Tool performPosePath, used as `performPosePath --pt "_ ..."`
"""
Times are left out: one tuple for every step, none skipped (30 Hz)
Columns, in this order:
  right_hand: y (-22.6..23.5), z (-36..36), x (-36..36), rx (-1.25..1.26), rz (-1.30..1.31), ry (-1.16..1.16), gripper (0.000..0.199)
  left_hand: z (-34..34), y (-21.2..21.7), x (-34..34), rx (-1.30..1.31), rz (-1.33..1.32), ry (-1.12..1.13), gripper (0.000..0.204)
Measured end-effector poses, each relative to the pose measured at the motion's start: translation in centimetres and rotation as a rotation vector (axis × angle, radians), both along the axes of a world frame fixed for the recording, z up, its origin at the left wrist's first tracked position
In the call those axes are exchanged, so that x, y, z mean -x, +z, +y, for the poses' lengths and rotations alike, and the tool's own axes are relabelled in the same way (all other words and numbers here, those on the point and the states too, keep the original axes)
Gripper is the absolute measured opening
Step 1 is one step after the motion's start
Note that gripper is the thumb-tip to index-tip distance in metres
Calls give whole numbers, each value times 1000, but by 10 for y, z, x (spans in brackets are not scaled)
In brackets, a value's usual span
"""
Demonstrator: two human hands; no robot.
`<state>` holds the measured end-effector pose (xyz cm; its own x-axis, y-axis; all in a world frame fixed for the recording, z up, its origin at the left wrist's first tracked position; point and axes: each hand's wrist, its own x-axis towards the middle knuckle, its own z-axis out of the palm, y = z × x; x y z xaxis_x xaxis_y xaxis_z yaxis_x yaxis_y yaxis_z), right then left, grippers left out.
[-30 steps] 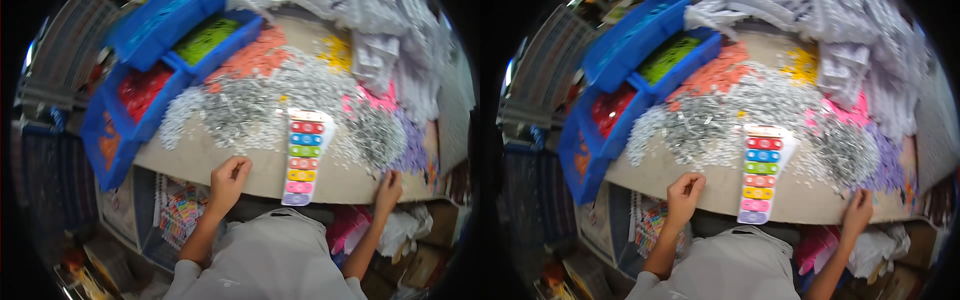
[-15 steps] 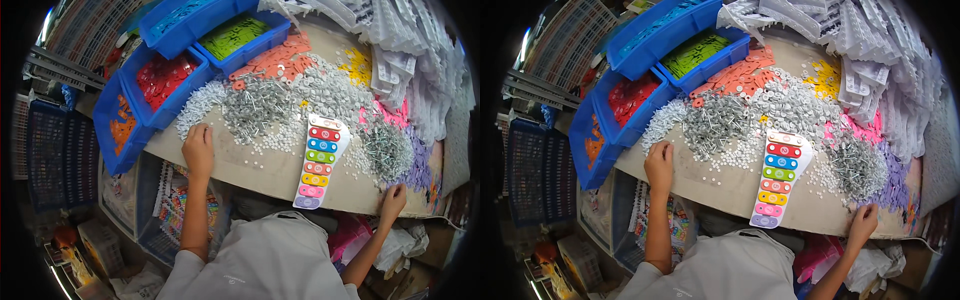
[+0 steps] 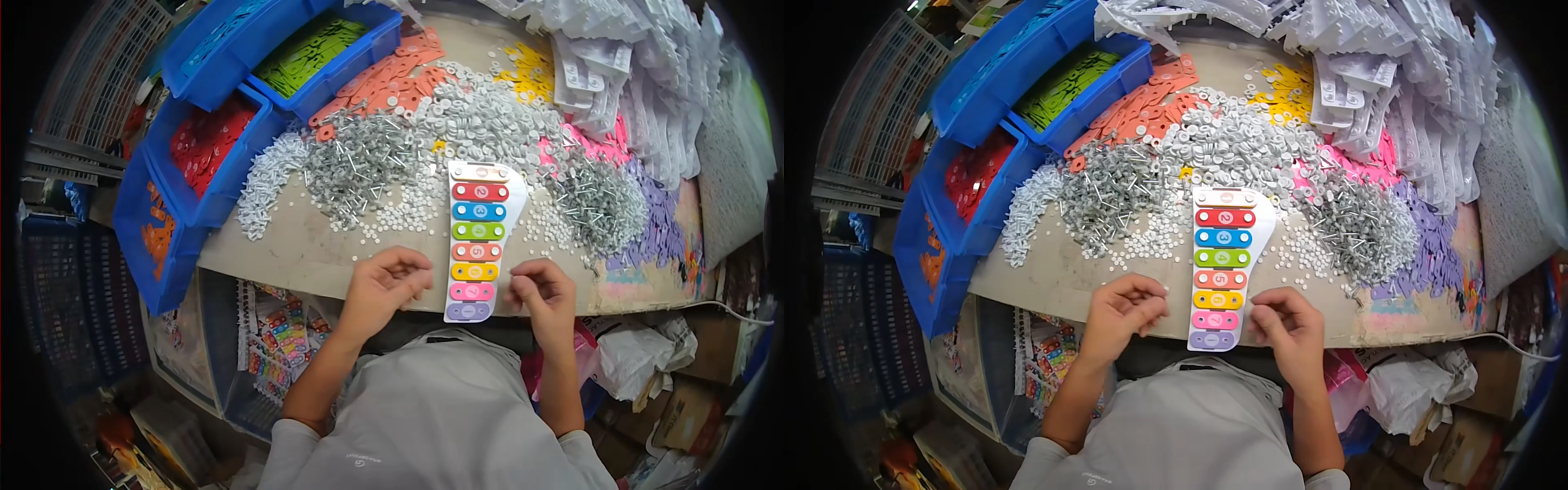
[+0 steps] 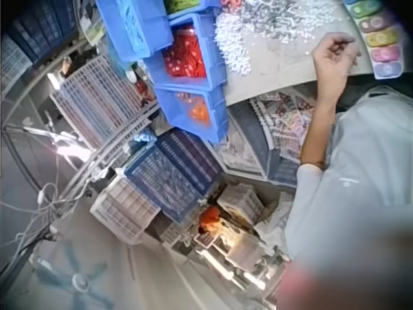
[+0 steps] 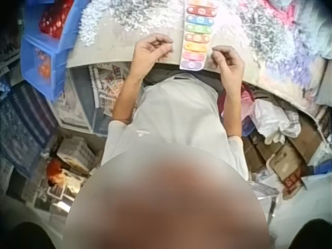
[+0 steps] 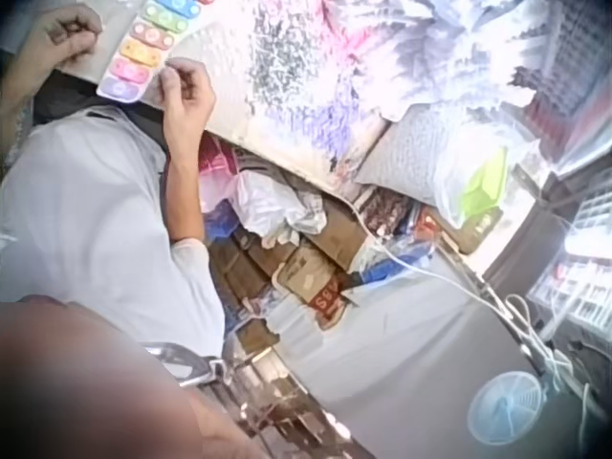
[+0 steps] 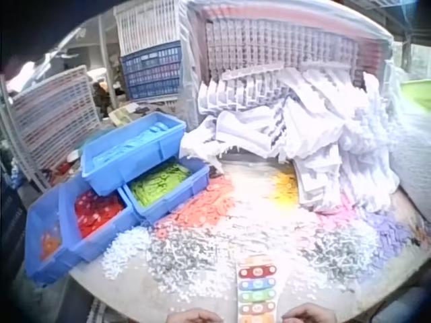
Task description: Manually assembling toy xylophones by inserting colored metal keys and plastic pins into a white base.
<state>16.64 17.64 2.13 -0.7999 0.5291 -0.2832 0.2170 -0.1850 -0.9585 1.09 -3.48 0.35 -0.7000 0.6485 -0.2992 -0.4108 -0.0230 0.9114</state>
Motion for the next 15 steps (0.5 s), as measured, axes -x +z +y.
performPosePath --pt "0 -3 3 31 -18 17 8 3 -4 -2 -32 -132 -94 14" --pt "-1 -5 4 65 -35 36 9 6 -7 -4 -31 -133 -95 14" --pt "-5 -6 4 97 -16 46 10 9 -10 -7 -41 -186 -124 14" --pt "-6 -8 6 99 -16 46 10 12 -13 -9 -51 -238 -152 14" --pt "-7 -9 7 102 -50 53 10 16 -16 -11 -48 -253 -163 14" --pt "-7 -9 9 106 -84 60 10 18 -18 -12 -47 -254 -162 14" --pt "-8 -9 10 107 -85 61 10 21 -20 -12 -50 -269 -172 14" --pt "-8 -9 11 98 -90 62 9 23 -21 -11 -54 -283 -182 14" --pt "-9 -9 12 88 -95 64 8 25 -21 -11 -53 -284 -182 14" --pt "-11 -8 12 89 -95 64 8 27 -22 -11 -40 -283 -181 12" --pt "-12 -7 12 51 -82 71 8 28 -22 -10 -27 -282 -180 11" --pt "-14 -6 12 13 -69 78 10 29 -23 -8 -26 -283 -180 11" --pt "-16 -4 12 13 -69 78 10 30 -23 -7 -19 -264 -196 13" --pt "-18 -2 12 -38 -112 101 12 30 -23 -6 -11 -246 -211 16" --pt "-19 0 13 -90 -155 125 16 31 -24 -7 -10 -247 -210 16"
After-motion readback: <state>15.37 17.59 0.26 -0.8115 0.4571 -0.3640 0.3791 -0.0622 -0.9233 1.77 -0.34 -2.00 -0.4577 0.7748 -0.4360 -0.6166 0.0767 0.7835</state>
